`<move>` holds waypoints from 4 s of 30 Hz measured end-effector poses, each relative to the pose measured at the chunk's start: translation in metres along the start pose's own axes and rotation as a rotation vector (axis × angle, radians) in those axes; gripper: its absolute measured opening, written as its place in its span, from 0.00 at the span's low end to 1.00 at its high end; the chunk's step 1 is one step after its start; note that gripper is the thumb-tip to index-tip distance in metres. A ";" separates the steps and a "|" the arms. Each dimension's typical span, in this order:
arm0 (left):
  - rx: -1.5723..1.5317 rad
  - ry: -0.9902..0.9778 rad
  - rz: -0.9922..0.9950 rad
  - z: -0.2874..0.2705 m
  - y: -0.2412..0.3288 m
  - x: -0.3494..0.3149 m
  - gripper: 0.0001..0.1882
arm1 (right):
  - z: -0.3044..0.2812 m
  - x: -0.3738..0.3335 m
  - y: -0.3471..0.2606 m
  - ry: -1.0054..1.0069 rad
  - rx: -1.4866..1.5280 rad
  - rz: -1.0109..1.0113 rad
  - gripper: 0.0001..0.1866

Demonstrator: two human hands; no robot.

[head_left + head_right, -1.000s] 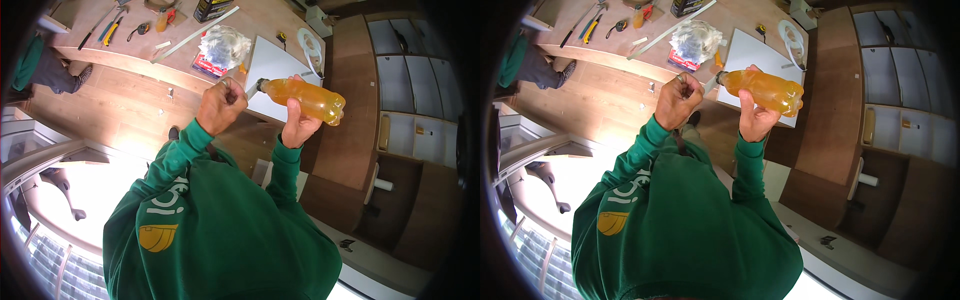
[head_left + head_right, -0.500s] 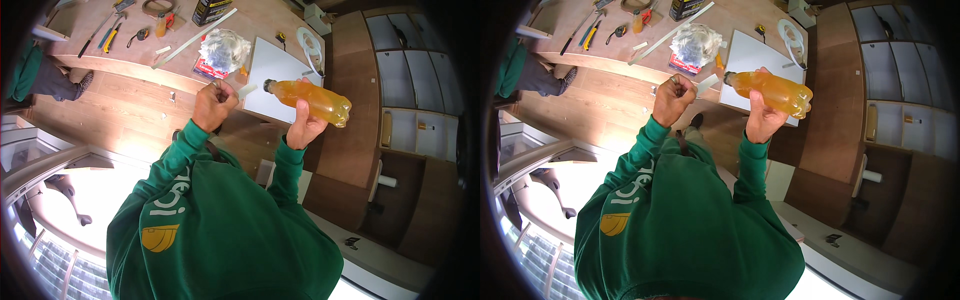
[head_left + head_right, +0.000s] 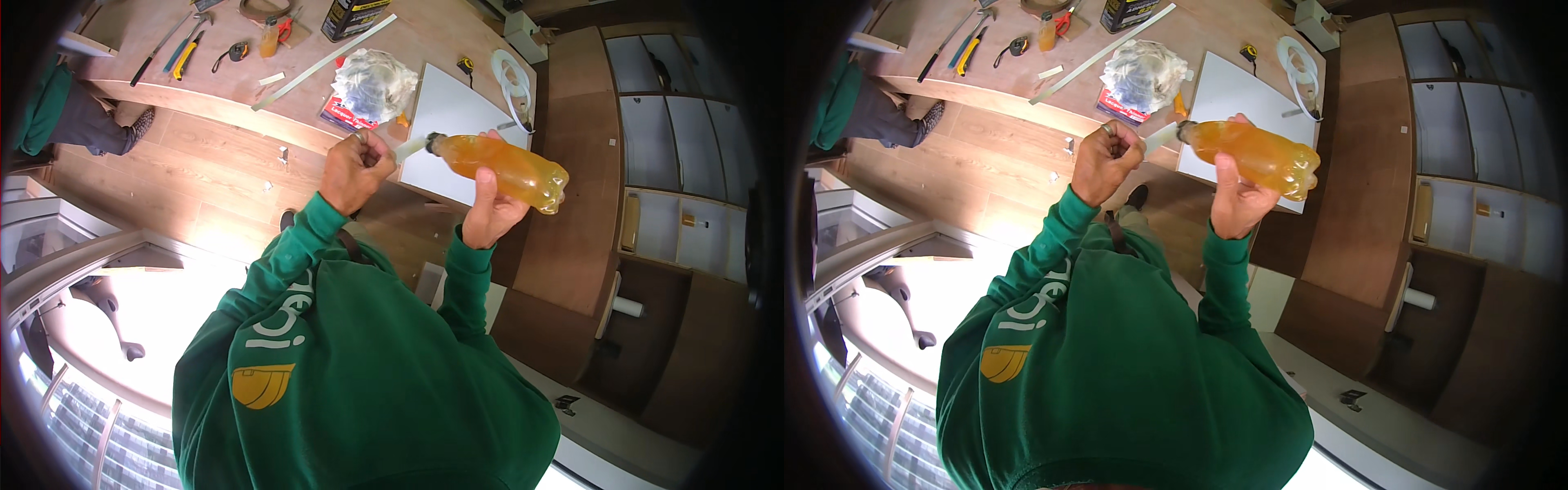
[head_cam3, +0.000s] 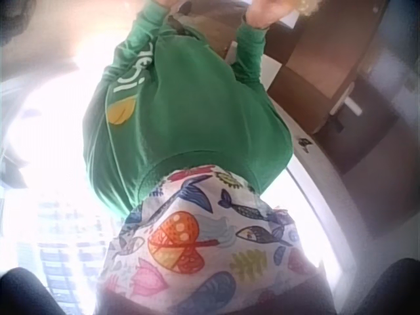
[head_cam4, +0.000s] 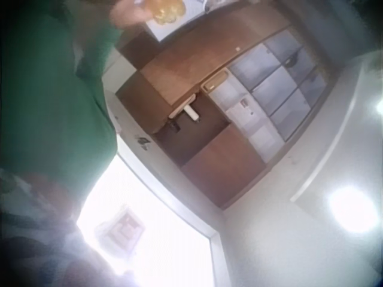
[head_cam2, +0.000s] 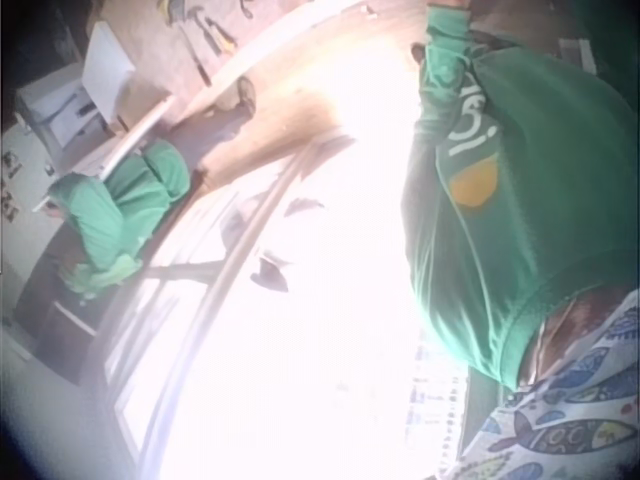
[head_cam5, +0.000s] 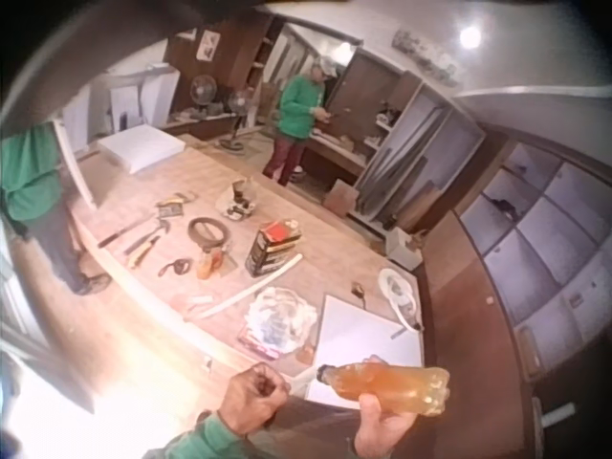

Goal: The person applies adhesive from a bottle onto a scraper and uses it to spread the adhesive onto the edge of a wooden cabinet panel.

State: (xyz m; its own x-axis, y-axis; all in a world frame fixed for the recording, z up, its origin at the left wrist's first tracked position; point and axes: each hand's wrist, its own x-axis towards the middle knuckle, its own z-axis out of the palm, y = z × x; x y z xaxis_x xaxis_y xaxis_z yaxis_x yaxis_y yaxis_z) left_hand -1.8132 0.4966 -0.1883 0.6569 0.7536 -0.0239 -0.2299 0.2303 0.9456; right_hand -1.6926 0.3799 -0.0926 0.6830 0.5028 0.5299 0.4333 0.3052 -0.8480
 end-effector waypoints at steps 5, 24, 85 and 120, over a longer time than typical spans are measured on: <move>-0.034 -0.020 0.024 0.006 0.008 0.003 0.05 | 0.004 0.003 0.022 -0.108 -0.229 -0.100 0.18; -0.147 -0.089 -0.099 0.014 -0.006 0.019 0.07 | 0.005 0.005 0.013 -0.126 -0.200 -0.029 0.20; -0.518 -0.110 -0.335 0.007 -0.013 0.025 0.09 | 0.018 0.016 0.002 -0.155 -0.145 0.123 0.17; -0.415 0.482 -0.256 -0.140 -0.067 0.035 0.11 | -0.095 -0.032 0.143 0.429 0.710 0.890 0.25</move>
State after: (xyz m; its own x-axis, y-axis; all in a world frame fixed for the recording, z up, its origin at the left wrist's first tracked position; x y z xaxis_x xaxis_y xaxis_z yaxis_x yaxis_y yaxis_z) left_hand -1.8750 0.5937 -0.2973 0.3563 0.8118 -0.4626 -0.4295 0.5820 0.6905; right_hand -1.5968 0.3305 -0.2296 0.7746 0.4947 -0.3940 -0.6127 0.4323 -0.6616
